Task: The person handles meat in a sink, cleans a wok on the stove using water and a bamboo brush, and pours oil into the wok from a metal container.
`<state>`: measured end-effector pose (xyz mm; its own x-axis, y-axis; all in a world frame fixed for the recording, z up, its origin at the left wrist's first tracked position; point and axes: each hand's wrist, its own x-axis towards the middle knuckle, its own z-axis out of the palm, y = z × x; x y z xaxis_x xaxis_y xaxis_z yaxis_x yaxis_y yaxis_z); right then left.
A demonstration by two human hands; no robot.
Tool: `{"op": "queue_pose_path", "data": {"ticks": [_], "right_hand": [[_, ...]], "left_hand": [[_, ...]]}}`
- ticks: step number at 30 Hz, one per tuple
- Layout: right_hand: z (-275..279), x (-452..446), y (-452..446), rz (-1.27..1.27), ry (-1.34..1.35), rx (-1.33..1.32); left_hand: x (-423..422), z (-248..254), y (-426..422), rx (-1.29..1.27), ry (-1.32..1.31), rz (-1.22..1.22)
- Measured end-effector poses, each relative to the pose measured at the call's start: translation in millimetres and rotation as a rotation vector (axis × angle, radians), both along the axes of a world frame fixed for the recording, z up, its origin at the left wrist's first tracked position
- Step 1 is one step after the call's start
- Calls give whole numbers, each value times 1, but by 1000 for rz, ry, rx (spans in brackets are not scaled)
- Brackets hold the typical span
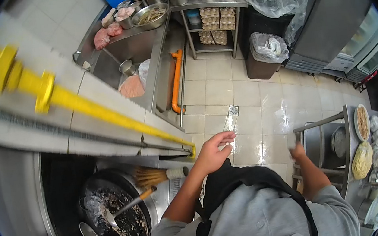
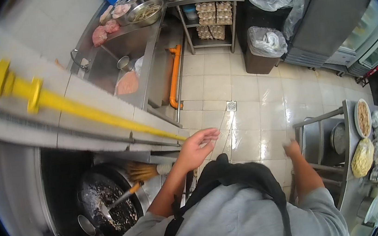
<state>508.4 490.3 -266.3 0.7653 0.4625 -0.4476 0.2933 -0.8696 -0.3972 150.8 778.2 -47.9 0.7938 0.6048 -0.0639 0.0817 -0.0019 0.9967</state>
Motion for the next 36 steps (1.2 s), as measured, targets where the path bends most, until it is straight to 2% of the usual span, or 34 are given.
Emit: {"op": "queue_pose_path", "data": {"ticks": [1, 4, 8, 11, 13, 14, 16, 17, 18, 19, 20, 21, 22, 23, 24, 25, 27, 29, 30, 33, 35, 36], "right_hand": [[-54, 34, -56, -132, 241, -353], [0, 11, -126, -287, 468, -453], [-12, 33, -98, -458, 596, -496], [-35, 97, -20, -437, 573, -452], [-52, 149, 60, -387, 486, -346], [-62, 178, 111, -361, 419, -239], [-73, 228, 236, -244, 279, 60], [-83, 252, 300, -59, 242, 243], [-47, 244, 378, 42, 206, 363], [-10, 233, 442, 284, 89, 303], [30, 221, 506, 508, -54, 263], [77, 187, 556, 638, -125, 382], [120, 151, 600, 703, -105, 398], [149, 119, 638, 746, -5, 459], [168, 90, 665, 782, 100, 517], [182, 61, 685, 790, 86, 510], [201, 8, 717, 894, 263, 568], [208, -37, 742, 906, 336, 479], [204, -50, 754, 953, 341, 427], [208, -89, 804, 1153, 377, 345], [190, -113, 845, 1162, 436, 361], [180, -123, 867, 1168, 493, 380]], "left_hand": [[21, 13, 21, 29, -30, -39], [68, 32, 83, 31, -59, -80], [120, 14, 165, -39, -66, 43], [138, -7, 198, -69, -8, 241], [145, -8, 218, -236, 51, 328], [146, -8, 229, -237, 38, 374], [144, -7, 250, -235, 11, 264], [137, -12, 265, -243, -3, 290], [127, -22, 288, -198, -49, 363], [115, -28, 315, -150, -98, 435], [102, -26, 348, -81, -78, 627], [81, -25, 384, -14, -53, 821], [52, -29, 424, 22, -109, 983], [16, -24, 463, -94, -137, 1080], [-15, -34, 501, -154, -425, 1221], [-45, -44, 545, -208, -725, 1343], [-102, -62, 624, -212, -876, 1433], [-158, -110, 716, -221, -923, 1441], [-171, -114, 751, -346, -960, 1431], [-222, -107, 840, -577, -1101, 1419], [-239, -91, 879, -800, -1293, 1358], [-242, -83, 885, -816, -1294, 1358]]}}
